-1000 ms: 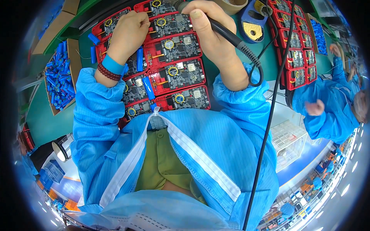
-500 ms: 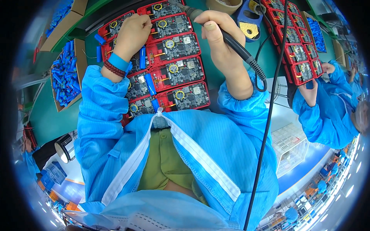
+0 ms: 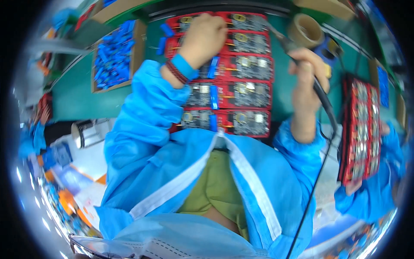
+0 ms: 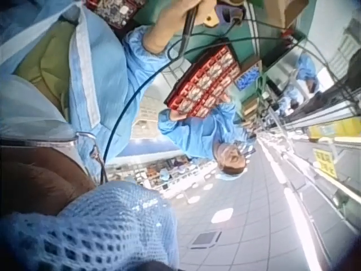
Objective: The person assembles electronics by taking battery packs from a box and soldering their wires onto circuit boards in a tray using a soldering iron.
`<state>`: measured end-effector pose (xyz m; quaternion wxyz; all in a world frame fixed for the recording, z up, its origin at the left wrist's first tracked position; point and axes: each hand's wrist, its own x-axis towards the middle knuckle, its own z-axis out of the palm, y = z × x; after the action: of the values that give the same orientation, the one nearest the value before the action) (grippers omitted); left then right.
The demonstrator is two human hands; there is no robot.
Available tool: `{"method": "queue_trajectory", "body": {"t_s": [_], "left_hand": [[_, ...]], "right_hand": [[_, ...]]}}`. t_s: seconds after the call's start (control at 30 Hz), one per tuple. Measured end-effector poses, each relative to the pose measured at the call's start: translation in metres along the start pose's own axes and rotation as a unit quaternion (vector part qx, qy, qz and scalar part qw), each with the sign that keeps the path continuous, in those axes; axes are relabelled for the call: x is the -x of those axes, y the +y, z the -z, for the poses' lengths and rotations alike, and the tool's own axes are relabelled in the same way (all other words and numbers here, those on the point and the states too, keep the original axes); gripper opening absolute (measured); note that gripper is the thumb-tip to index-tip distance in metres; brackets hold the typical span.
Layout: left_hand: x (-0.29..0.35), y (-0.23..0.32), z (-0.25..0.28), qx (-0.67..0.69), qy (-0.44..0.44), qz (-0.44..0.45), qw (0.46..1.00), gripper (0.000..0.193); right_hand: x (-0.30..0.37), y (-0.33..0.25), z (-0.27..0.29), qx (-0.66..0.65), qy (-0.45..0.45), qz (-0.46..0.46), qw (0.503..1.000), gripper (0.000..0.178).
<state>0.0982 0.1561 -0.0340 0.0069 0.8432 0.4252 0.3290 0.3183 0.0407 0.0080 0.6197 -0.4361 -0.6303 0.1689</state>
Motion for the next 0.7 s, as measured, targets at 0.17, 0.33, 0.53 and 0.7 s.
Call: {"method": "queue_trajectory", "body": {"t_s": [0.17, 0.33, 0.53, 0.7], "left_hand": [[0.014, 0.024, 0.094, 0.026, 0.08, 0.003, 0.996, 0.01], [0.04, -0.066, 0.177, -0.135, 0.118, 0.07, 0.981, 0.01], [0.088, -0.189, 0.2, -0.257, -0.029, 0.328, 0.908, 0.024], [0.093, -0.199, 0.189, -0.265, -0.059, 0.374, 0.887, 0.03]], "right_hand": [[0.007, 0.001, 0.007, -0.023, 0.018, -0.02, 0.999, 0.035], [0.011, 0.004, 0.015, -0.018, -0.014, -0.032, 0.999, 0.041], [0.01, -0.005, 0.004, 0.024, -0.04, -0.014, 0.999, 0.038], [0.009, -0.01, 0.002, -0.004, -0.048, -0.006, 0.999, 0.036]]}}
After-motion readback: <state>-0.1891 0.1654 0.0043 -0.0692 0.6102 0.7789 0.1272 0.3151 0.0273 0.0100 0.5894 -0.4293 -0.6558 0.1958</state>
